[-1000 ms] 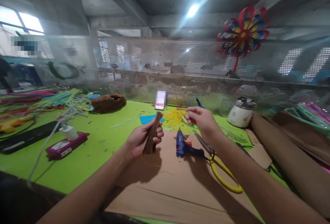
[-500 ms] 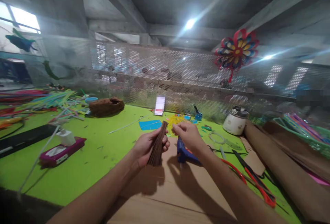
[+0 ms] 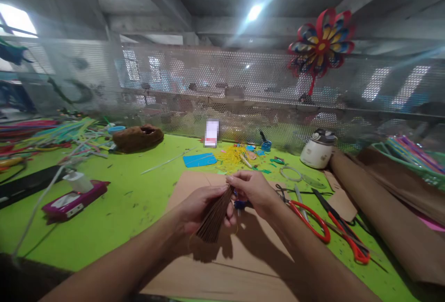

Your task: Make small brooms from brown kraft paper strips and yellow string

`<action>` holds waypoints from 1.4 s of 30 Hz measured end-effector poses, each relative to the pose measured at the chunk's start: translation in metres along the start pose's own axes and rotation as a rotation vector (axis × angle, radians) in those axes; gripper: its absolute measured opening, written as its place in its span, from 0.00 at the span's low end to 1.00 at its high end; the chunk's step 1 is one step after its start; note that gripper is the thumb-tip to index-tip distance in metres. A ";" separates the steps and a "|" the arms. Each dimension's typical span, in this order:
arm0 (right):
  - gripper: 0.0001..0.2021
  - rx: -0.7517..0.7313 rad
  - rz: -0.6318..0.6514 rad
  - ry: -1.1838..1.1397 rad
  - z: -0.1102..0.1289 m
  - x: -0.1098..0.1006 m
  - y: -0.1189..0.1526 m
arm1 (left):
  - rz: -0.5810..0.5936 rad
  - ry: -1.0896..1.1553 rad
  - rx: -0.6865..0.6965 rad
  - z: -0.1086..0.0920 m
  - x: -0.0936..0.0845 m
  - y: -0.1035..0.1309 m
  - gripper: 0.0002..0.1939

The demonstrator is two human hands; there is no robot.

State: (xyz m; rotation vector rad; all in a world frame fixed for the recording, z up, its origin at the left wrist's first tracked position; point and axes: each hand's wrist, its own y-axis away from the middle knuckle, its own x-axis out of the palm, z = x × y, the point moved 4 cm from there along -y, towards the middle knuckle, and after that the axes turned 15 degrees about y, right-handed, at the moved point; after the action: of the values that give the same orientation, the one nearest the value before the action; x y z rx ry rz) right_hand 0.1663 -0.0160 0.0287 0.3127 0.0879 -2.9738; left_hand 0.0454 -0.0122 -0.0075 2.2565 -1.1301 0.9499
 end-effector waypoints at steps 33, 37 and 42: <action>0.15 -0.051 -0.234 -0.014 -0.019 -0.019 -0.006 | -0.392 0.125 0.402 -0.068 -0.013 0.012 0.11; 0.18 -0.081 -0.052 -0.065 -0.009 0.012 0.001 | -0.437 0.159 0.476 -0.082 0.005 0.018 0.14; 0.25 -0.065 0.407 -0.099 0.012 0.091 0.050 | -0.454 0.097 0.622 -0.121 0.044 0.036 0.13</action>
State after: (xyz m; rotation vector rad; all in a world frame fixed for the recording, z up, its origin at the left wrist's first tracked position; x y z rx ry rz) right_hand 0.0838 -0.0788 0.0189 0.1521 0.0961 -2.5709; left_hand -0.0116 0.0222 0.1084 2.7270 -0.2527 1.3138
